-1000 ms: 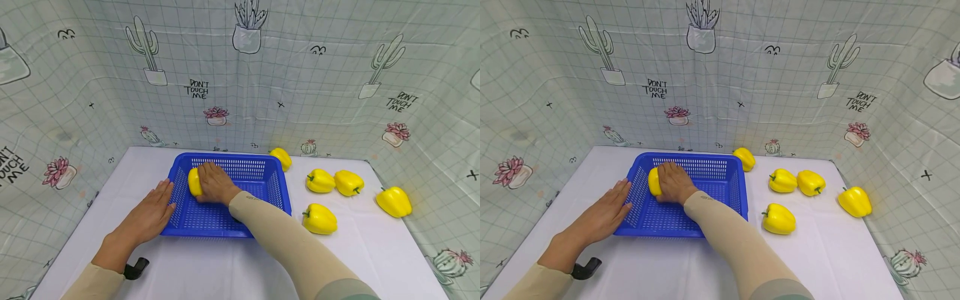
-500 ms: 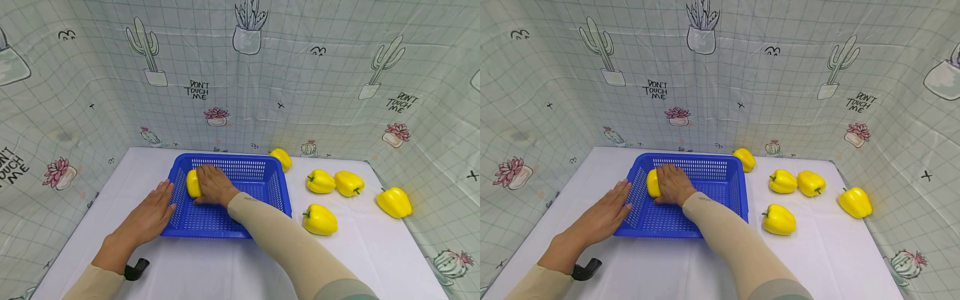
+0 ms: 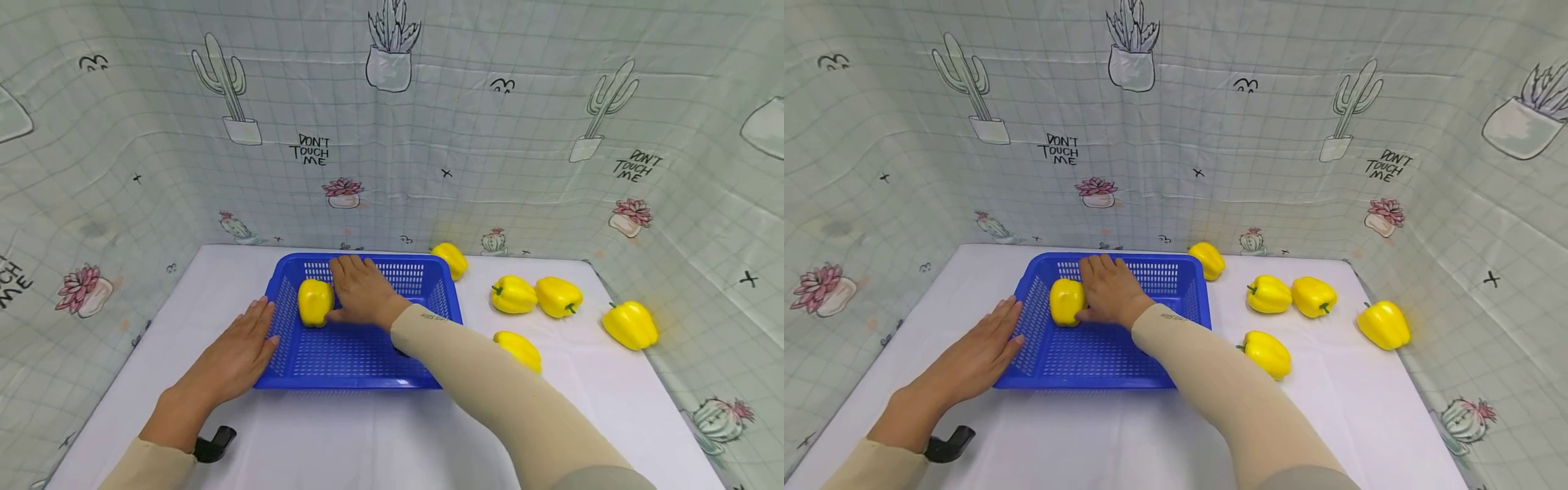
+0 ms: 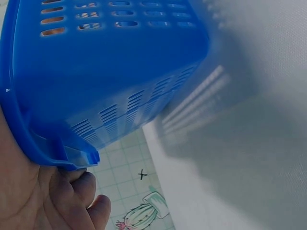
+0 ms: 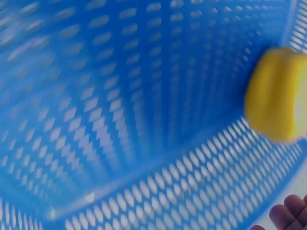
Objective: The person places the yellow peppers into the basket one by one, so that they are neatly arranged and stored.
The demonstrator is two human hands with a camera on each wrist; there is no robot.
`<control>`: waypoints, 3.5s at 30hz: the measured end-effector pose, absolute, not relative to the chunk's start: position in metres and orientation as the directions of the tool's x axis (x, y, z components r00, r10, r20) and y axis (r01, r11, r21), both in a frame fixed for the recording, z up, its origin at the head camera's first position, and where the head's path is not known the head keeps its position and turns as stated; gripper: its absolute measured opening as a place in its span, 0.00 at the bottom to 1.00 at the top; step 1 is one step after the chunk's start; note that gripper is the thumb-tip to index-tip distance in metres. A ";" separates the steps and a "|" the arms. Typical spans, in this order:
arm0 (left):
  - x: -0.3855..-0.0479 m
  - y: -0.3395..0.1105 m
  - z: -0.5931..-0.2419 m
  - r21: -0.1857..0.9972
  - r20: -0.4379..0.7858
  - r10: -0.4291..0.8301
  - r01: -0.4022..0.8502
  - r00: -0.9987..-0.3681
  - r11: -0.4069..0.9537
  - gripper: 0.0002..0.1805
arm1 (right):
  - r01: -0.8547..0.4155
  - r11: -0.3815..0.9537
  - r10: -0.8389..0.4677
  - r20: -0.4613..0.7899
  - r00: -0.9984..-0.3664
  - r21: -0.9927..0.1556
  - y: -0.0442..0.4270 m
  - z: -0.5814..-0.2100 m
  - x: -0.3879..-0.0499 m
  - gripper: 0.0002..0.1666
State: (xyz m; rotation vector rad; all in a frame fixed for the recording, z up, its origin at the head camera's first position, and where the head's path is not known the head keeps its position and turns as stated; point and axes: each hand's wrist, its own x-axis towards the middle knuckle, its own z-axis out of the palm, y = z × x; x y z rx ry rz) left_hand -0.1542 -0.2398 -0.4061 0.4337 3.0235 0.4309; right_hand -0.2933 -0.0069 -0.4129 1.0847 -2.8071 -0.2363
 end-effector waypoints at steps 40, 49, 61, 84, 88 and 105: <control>-0.158 -0.243 -0.407 0.289 -0.024 0.285 0.266 -0.958 0.919 0.38 | -0.662 0.667 -0.667 -0.122 -0.735 0.341 0.221 -0.400 -0.382 0.51; -0.155 -0.245 -0.406 0.281 -0.010 0.283 0.269 -0.959 0.921 0.37 | -0.731 0.533 -0.749 -0.166 -0.642 0.426 0.210 -0.420 -0.397 0.37; -0.156 -0.243 -0.405 0.280 -0.006 0.278 0.265 -0.961 0.923 0.38 | -0.684 0.656 -0.707 -0.058 -0.705 0.318 0.208 -0.440 -0.398 0.50; -0.155 -0.243 -0.407 0.298 -0.008 0.283 0.268 -0.959 0.916 0.37 | -0.548 0.807 -0.571 0.054 -0.819 0.219 0.210 -0.431 -0.383 0.52; -0.156 -0.244 -0.407 0.299 -0.009 0.282 0.266 -0.959 0.916 0.37 | -0.536 0.793 -0.587 0.129 -0.799 0.289 0.218 -0.424 -0.380 0.50; -0.156 -0.246 -0.408 0.309 -0.012 0.287 0.270 -0.958 0.912 0.37 | -0.520 0.795 -0.595 0.241 -0.766 0.312 0.222 -0.380 -0.359 0.52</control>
